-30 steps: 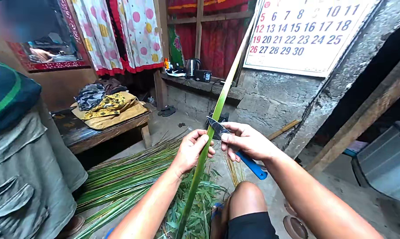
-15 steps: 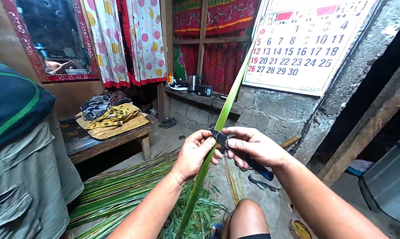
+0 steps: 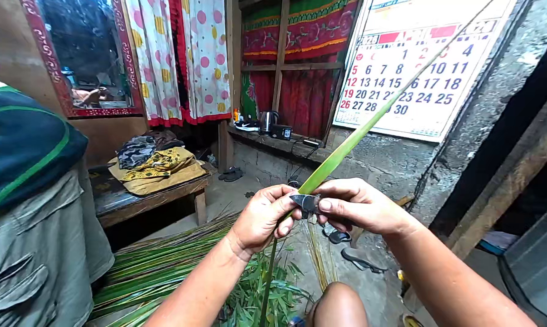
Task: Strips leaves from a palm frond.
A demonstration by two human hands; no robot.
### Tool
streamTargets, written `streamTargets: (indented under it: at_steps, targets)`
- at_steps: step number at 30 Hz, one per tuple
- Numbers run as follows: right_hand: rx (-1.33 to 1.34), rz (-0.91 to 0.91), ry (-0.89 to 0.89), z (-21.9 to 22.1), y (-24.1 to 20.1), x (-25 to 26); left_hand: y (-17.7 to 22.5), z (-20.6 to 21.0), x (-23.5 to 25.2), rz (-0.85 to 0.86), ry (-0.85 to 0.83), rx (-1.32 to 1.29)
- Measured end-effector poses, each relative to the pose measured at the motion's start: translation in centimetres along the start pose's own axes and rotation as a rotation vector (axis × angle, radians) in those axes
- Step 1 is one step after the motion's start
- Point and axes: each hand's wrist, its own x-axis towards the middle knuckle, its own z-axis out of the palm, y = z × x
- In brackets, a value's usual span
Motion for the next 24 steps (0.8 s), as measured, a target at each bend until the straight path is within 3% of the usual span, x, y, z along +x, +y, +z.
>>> streamTargets:
  at_steps: [9,19,24]
  targets:
    - [0.000,-0.039,-0.060,-0.1,0.6,0.1,0.0,-0.8,-0.8,-0.126,-0.164,-0.207]
    - [-0.017,-0.047,0.018,1.0,1.3,1.1,0.5,-0.1,-1.7,-0.058,0.082,0.015]
    - [0.011,-0.064,0.115,0.3,2.0,1.6,0.6,-0.5,-2.2,-0.122,0.146,0.036]
